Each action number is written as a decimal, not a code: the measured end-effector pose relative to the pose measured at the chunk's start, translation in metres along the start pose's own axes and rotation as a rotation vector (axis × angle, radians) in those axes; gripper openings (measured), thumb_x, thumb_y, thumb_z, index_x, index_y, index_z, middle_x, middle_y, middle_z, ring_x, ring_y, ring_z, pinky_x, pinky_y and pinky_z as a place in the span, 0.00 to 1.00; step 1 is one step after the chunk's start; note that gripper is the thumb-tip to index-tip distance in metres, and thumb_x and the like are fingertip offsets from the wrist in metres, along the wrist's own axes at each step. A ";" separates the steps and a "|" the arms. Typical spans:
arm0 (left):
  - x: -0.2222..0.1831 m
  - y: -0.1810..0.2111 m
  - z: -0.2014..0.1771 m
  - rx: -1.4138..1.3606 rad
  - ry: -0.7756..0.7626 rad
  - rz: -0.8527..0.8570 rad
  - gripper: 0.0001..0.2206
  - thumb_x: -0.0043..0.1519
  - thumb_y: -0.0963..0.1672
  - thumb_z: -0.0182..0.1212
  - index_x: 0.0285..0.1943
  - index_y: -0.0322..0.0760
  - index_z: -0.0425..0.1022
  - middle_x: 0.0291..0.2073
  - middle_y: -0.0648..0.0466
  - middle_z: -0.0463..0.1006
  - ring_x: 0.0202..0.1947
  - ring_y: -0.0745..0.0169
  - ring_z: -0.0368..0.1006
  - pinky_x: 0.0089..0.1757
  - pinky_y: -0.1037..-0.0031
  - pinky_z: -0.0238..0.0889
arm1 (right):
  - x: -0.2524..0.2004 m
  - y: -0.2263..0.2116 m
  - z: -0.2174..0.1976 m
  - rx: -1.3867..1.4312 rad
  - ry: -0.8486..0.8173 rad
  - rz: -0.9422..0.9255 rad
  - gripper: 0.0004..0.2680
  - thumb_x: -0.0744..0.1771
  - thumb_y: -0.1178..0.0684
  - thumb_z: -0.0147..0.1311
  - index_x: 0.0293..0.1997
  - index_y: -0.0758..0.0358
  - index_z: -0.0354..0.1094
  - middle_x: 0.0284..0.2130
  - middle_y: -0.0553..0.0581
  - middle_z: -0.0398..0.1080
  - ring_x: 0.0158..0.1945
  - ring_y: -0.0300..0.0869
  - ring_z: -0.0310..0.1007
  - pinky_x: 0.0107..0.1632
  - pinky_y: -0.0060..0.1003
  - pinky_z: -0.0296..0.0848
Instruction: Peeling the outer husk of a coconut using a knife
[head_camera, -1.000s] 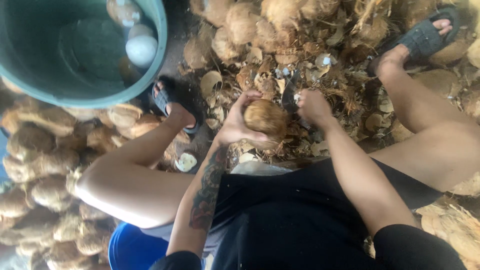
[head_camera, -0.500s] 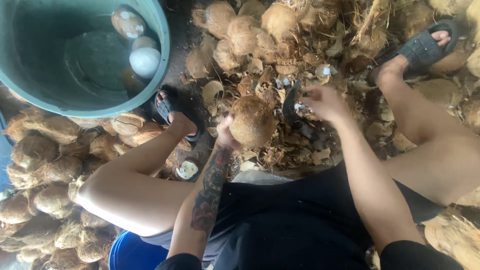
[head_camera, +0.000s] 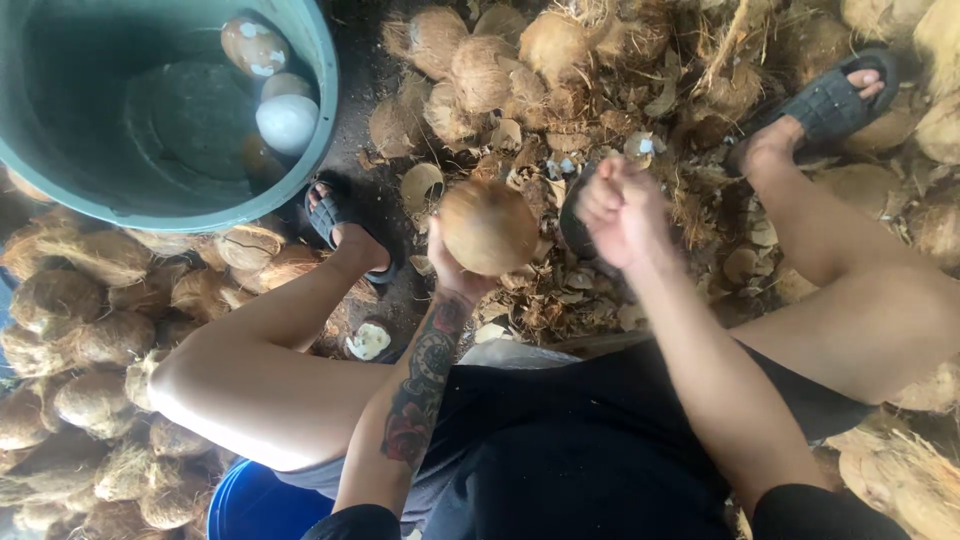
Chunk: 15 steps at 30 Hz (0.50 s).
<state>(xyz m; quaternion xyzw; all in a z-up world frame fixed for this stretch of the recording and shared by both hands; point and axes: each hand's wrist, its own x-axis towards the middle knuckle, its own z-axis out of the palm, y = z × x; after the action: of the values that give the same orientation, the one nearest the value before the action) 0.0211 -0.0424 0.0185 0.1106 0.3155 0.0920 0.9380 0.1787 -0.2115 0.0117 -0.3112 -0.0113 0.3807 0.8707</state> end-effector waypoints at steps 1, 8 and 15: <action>-0.009 0.003 0.020 -0.062 0.086 0.037 0.40 0.55 0.65 0.62 0.72 0.46 0.72 0.64 0.40 0.76 0.60 0.37 0.74 0.65 0.47 0.62 | -0.001 -0.003 -0.011 -0.209 0.081 -0.082 0.07 0.75 0.55 0.45 0.44 0.50 0.70 0.26 0.45 0.65 0.20 0.29 0.57 0.25 0.24 0.58; -0.037 0.022 0.057 0.210 0.335 0.013 0.43 0.53 0.63 0.68 0.74 0.40 0.70 0.67 0.42 0.74 0.66 0.43 0.70 0.67 0.50 0.59 | -0.014 0.037 -0.023 -1.441 -0.001 -0.401 0.02 0.69 0.60 0.61 0.44 0.60 0.75 0.30 0.61 0.76 0.30 0.51 0.80 0.34 0.41 0.78; 0.048 -0.006 -0.039 0.390 0.274 -0.023 0.43 0.58 0.61 0.68 0.76 0.34 0.64 0.69 0.32 0.70 0.66 0.32 0.69 0.67 0.43 0.58 | -0.026 0.107 0.007 -1.619 -0.395 -0.608 0.07 0.70 0.56 0.60 0.52 0.65 0.71 0.46 0.63 0.69 0.42 0.49 0.77 0.44 0.43 0.82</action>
<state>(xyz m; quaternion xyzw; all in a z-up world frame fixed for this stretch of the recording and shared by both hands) 0.0359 -0.0307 -0.0410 0.2724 0.4527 0.0330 0.8484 0.0879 -0.1699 -0.0357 -0.7437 -0.5096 0.0549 0.4292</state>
